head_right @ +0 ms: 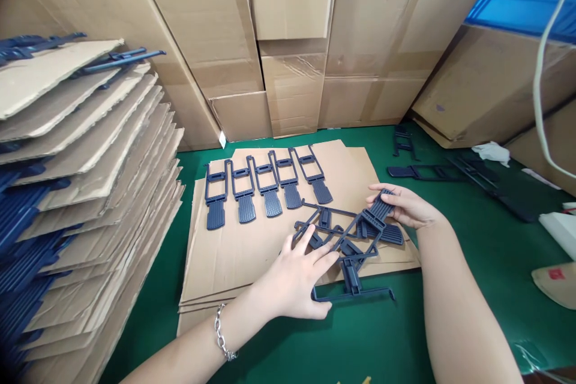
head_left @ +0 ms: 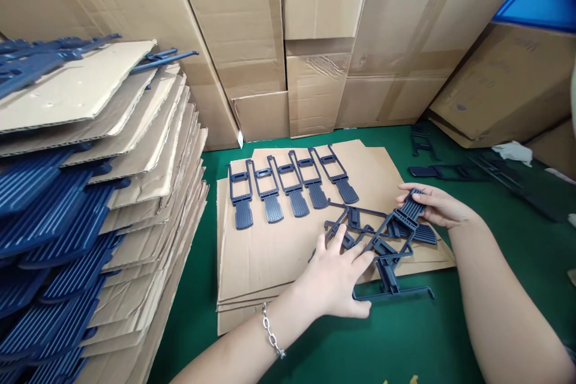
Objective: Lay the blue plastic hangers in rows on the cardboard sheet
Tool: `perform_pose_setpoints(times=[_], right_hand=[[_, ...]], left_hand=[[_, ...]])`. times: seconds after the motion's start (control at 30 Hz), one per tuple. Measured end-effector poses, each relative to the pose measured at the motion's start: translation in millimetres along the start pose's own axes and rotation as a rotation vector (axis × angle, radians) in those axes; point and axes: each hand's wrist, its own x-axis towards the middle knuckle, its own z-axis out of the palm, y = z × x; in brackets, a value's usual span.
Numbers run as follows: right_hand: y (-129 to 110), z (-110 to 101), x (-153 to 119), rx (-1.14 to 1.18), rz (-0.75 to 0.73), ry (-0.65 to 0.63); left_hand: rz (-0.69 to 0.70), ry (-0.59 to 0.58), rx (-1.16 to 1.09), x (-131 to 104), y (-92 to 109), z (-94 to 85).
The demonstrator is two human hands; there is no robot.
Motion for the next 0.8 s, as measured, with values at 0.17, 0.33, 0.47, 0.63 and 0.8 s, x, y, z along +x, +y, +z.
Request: perform_pose_setpoints(times=[0.17,0.33,0.47,0.63,0.8], right_hand=[[0.4,4.3,12.2,0.072,-0.065,0.118],[-4.5,9.1,12.6,0.142,-0.128,0.227],[-6.7,9.9,8.7,0.147,-0.125,0.238],[-6.6,13.5,7.9,0.070,-0.081,0.269],[-6.6,16.9,10.6,0.033,-0.079,0.273]], left_hand=[[0.006,-0.011,-0.035,1.4,-2.0,4.9],[-0.025,-0.036,-0.079,1.6,-0.6,5.4],[-0.034,-0.083,-0.156,2.4,-1.1,1.0],[-0.068,-0.090,-0.225,1.8,-1.0,-6.8],[-0.083,-0.115,-0.279,0.3,-2.2,-12.6]])
